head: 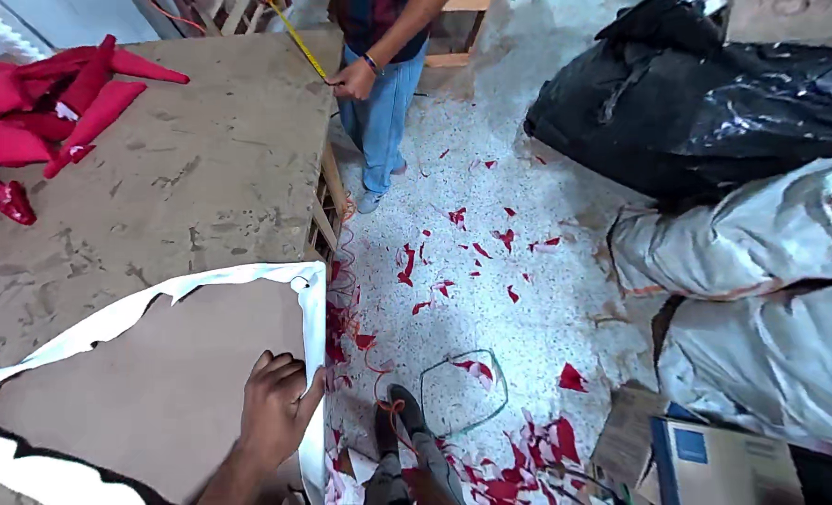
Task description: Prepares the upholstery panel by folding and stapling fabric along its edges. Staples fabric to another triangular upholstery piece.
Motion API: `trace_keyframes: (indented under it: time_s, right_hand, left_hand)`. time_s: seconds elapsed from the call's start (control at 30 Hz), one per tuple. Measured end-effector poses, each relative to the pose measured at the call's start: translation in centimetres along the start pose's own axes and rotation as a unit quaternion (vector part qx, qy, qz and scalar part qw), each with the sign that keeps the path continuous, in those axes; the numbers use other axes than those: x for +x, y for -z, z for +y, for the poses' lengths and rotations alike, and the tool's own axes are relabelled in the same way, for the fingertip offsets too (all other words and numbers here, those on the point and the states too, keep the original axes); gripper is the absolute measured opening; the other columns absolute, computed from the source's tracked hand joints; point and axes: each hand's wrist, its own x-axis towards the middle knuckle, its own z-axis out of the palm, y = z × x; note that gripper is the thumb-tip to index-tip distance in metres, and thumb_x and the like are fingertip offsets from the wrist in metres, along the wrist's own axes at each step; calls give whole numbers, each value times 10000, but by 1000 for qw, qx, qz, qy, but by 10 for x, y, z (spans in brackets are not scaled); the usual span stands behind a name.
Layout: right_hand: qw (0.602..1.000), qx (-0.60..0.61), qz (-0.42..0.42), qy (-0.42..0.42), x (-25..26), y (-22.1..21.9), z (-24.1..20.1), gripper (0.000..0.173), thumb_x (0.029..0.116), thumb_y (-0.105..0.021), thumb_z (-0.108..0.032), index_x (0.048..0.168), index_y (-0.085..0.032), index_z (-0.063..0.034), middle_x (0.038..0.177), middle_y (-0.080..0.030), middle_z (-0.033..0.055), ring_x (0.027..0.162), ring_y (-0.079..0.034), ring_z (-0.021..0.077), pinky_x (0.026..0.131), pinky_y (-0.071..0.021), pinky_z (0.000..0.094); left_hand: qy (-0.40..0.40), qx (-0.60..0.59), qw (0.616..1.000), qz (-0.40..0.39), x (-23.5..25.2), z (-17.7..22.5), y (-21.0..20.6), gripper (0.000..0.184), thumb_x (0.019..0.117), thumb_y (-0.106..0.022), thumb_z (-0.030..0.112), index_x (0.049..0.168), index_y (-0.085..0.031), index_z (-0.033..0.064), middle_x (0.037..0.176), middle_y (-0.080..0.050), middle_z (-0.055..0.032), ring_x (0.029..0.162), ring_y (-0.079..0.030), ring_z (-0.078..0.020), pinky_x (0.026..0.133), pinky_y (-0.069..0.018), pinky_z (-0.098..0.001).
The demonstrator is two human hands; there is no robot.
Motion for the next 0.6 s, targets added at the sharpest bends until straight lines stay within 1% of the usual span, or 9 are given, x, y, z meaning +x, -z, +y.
trace_keyframes:
  time_s: [0.07, 0.13, 0.2, 0.3, 0.37, 0.43, 0.5, 0.53, 0.6]
  right_hand:
    - [963, 220, 52, 147, 48, 20, -17, 687, 898, -755, -192, 1498, -475, -11, 1543, -489, 170, 1407, -500, 291, 1141, -471, 468]
    - [852, 445, 94, 258, 121, 16, -84, 563, 1004, -593, -275, 1508, -475, -53, 1548, -503, 115, 1394, -520, 279, 1083, -521, 503]
    - [790, 535, 100, 282, 172, -4, -155, 599, 1067, -446, -378, 1558, -395, -39, 1586, -445, 120, 1424, -478, 225, 1123, -482, 445]
    - [810, 541, 14, 227, 128, -3, -195, 447, 1105, -338, -165, 1478, -378, 78, 1360, -587, 103, 1225, -560, 3, 1042, -486, 213]
    - [805, 539, -102, 226, 106, -2, -181, 434, 1098, -379, -107, 1475, -323, 100, 1265, -622, 69, 1134, -592, -44, 1001, -500, 168]
    - [812, 522, -93, 243, 107, -9, -174, 441, 1074, -444, -93, 1445, -343, 122, 1227, -632, 67, 1102, -594, -63, 974, -496, 144]
    - [821, 496, -62, 274, 118, -9, -177, 564, 1088, -413, -143, 1545, -203, 112, 1443, -512, 119, 1294, -492, -42, 1095, -419, 163]
    - [793, 525, -35, 306, 128, -7, -186, 598, 1105, -362, -200, 1593, -158, 80, 1561, -426, 156, 1408, -422, 17, 1170, -361, 213]
    - [679, 676, -8, 287, 146, -1, -216, 632, 1082, -347, -537, 1464, -481, -52, 1375, -632, 78, 1264, -592, 64, 1073, -491, 286]
  left_hand:
    - [1, -17, 1000, 2, 0, 0, -1, 512, 1000, -614, 374, 543, -511, 166, 582, -552, 41, 642, -554, -125, 689, -418, -378]
    - [5, -27, 1000, 4, 2, 0, -2, 492, 989, -634, 358, 546, -530, 171, 593, -569, 45, 649, -559, -117, 690, -419, -371]
    - [12, -34, 999, -4, 1, 1, -1, 467, 982, -648, 336, 553, -560, 172, 615, -606, 49, 676, -582, -106, 708, -425, -367]
    - [18, -39, 999, -21, 5, 5, -4, 450, 971, -664, 309, 556, -583, 156, 624, -633, 39, 694, -601, -106, 720, -429, -362]
    - [28, -39, 998, -32, 6, 5, -1, 411, 968, -673, 294, 585, -631, 152, 652, -667, 42, 720, -617, -101, 740, -441, -359]
    - [34, -55, 998, -28, 4, 7, -2, 391, 967, -675, 280, 601, -646, 145, 662, -673, 35, 728, -621, -102, 751, -448, -356]
    - [41, -81, 996, -21, 4, 9, 0, 373, 974, -666, 273, 627, -664, 136, 682, -690, 27, 747, -633, -93, 779, -460, -342]
    - [42, -95, 994, -17, 5, 9, 1, 371, 975, -663, 268, 629, -662, 134, 687, -693, 24, 755, -643, -95, 790, -471, -340]
    - [42, -119, 992, -10, 5, 7, 3, 363, 975, -669, 270, 636, -665, 140, 699, -700, 28, 769, -654, -96, 801, -483, -340]
